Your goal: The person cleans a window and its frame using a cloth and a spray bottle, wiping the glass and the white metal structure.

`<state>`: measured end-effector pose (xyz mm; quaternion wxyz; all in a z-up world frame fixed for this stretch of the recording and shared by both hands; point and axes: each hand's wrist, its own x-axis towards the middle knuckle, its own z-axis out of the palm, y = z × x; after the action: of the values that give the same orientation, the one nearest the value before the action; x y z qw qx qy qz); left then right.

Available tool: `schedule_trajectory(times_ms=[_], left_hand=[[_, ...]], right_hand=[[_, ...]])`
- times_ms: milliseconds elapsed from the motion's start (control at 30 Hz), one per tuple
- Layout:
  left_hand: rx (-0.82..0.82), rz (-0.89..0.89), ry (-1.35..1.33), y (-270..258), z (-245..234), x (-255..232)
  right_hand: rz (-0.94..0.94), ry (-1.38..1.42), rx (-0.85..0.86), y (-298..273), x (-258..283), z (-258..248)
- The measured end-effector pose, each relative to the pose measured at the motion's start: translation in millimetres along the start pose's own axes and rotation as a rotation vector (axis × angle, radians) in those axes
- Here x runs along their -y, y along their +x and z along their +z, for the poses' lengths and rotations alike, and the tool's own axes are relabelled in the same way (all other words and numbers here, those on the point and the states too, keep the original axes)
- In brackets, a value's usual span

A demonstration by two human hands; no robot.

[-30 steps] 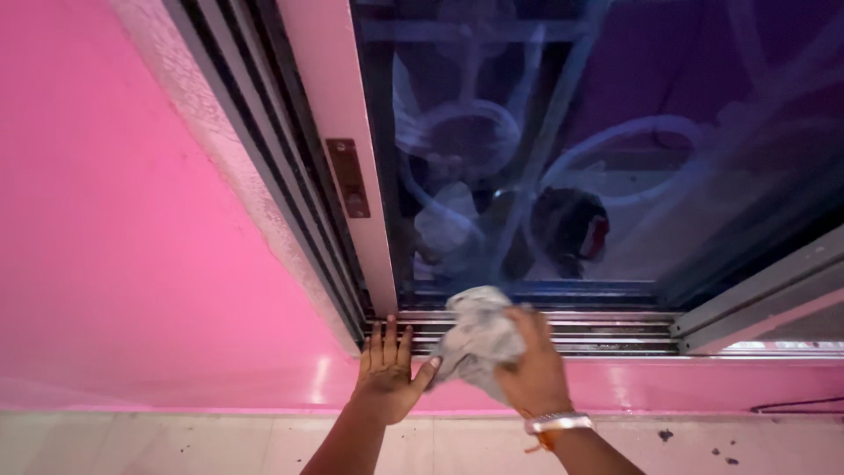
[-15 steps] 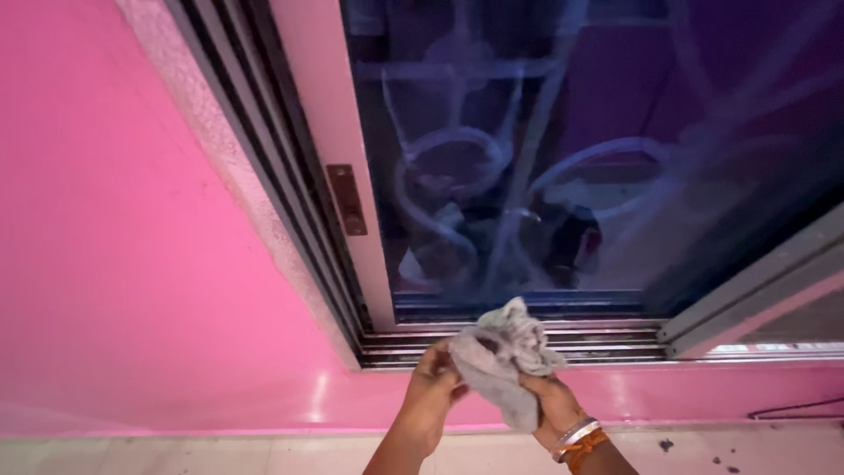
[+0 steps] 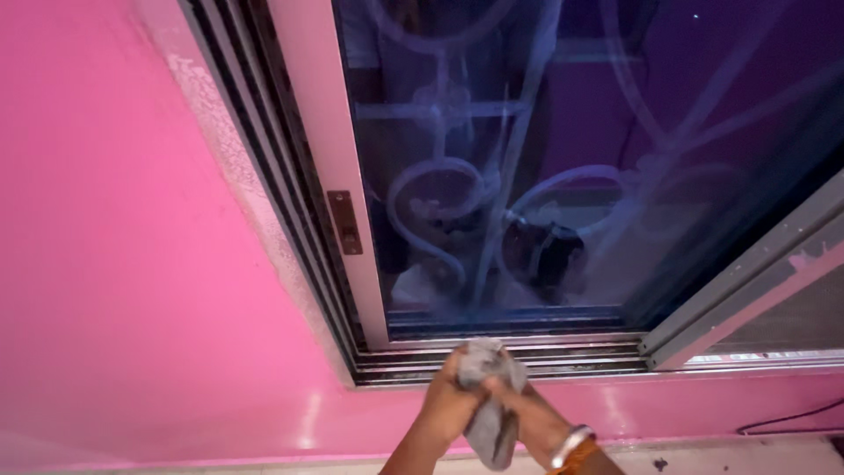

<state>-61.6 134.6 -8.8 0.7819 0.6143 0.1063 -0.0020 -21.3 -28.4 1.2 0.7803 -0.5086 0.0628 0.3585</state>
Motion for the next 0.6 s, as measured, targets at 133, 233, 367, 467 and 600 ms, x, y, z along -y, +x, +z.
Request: schedule_trajectory(times_ms=[133,233,367,467,600], left_hand=[[0.211,-0.139,0.211,2.4,-8.3,-8.1],[0.164,-0.084,0.713,-4.3,-41.8,-10.6],[-0.137,0.01,1.458,-17.6,-76.1,-7.1],[-0.05,-0.14,1.579,-21.4,-85.2,-11.6],[0.097,-0.345,1.549,-23.0,-84.1,-11.7]], right_hand=[[-0.245,-0.306,-0.053,30.2,-14.8,-8.2],[-0.364,-0.517,-0.085,44.8,-9.0,-53.2],[-0.353,-1.657,-0.809,41.2,42.6,-149.7],[-0.173,-1.757,-0.958,46.6,40.1,-180.8],[-0.349,-1.426,-0.847,46.1,11.4,-111.1]])
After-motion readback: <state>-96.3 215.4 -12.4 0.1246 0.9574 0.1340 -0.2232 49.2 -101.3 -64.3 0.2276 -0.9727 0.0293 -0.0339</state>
